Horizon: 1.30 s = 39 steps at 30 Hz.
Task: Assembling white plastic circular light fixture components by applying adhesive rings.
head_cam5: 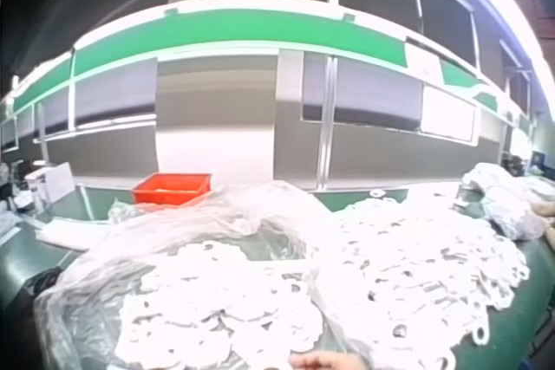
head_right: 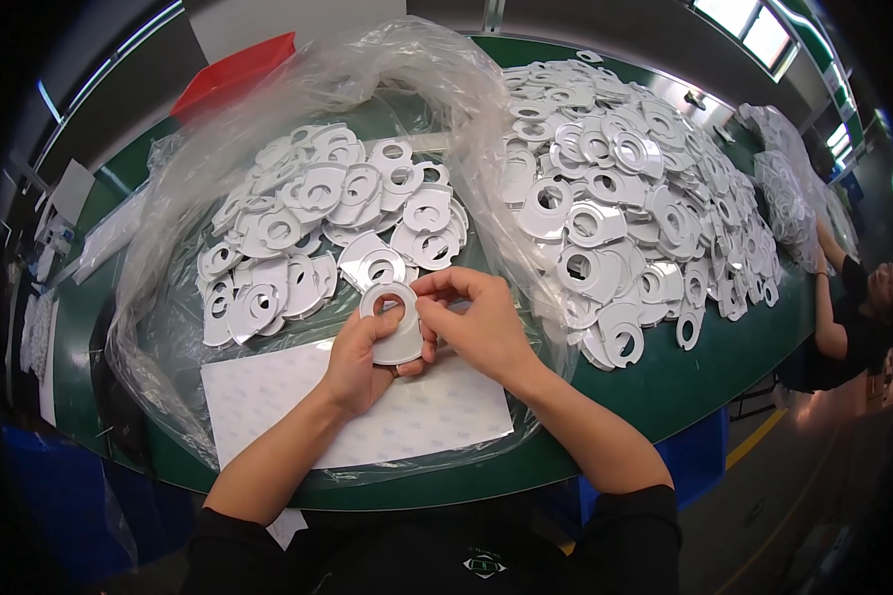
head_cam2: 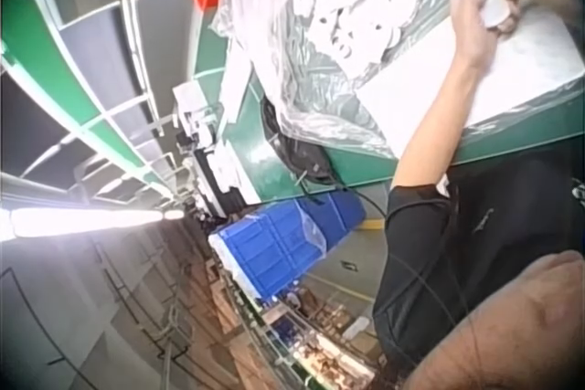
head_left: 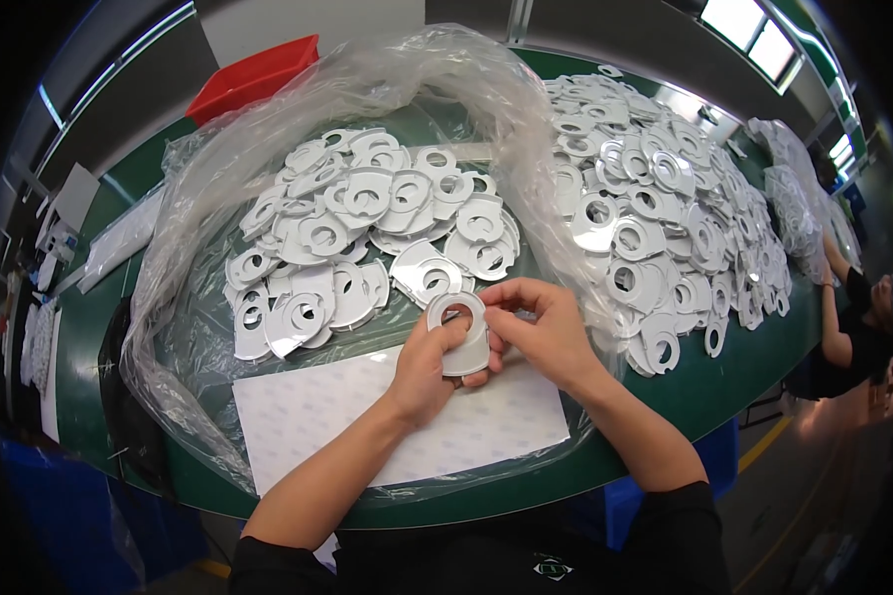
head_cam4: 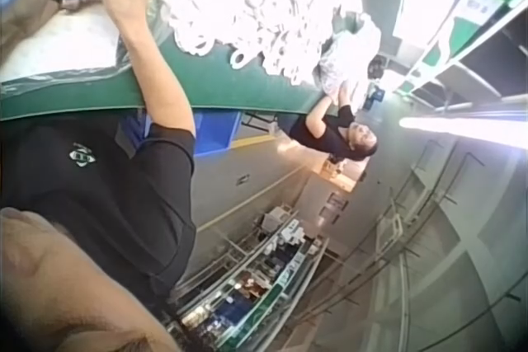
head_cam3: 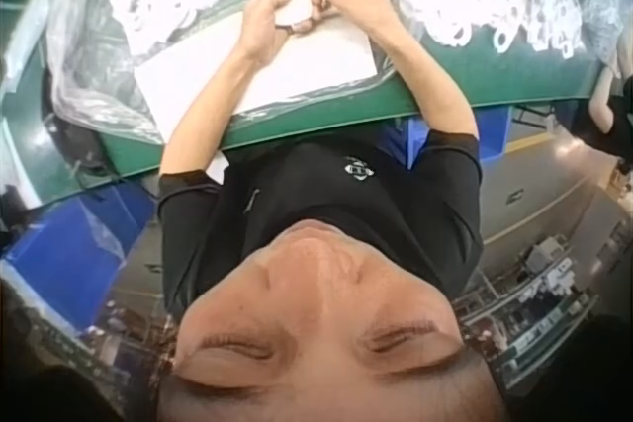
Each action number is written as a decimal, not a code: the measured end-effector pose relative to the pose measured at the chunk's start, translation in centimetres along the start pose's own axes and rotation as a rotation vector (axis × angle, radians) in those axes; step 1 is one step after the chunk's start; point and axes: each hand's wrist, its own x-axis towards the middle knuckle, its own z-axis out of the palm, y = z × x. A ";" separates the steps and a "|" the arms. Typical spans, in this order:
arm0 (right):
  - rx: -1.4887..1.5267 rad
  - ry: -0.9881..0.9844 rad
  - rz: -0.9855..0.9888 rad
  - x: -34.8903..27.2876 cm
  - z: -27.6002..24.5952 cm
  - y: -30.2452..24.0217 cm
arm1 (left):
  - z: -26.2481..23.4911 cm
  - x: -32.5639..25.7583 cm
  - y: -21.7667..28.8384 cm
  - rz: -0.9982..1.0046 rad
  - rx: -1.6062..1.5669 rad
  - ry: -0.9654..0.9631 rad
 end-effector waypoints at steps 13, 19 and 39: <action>0.058 0.094 0.077 0.0 0.3 -0.2 | -0.5 0.3 -0.7 0.022 0.114 -0.072; 0.013 0.113 0.063 -0.1 0.4 -0.6 | -0.4 0.3 -0.6 -0.003 0.162 -0.085; -0.678 0.121 -0.197 -1.1 0.3 -1.5 | -0.2 0.2 0.2 -0.106 -0.010 -0.121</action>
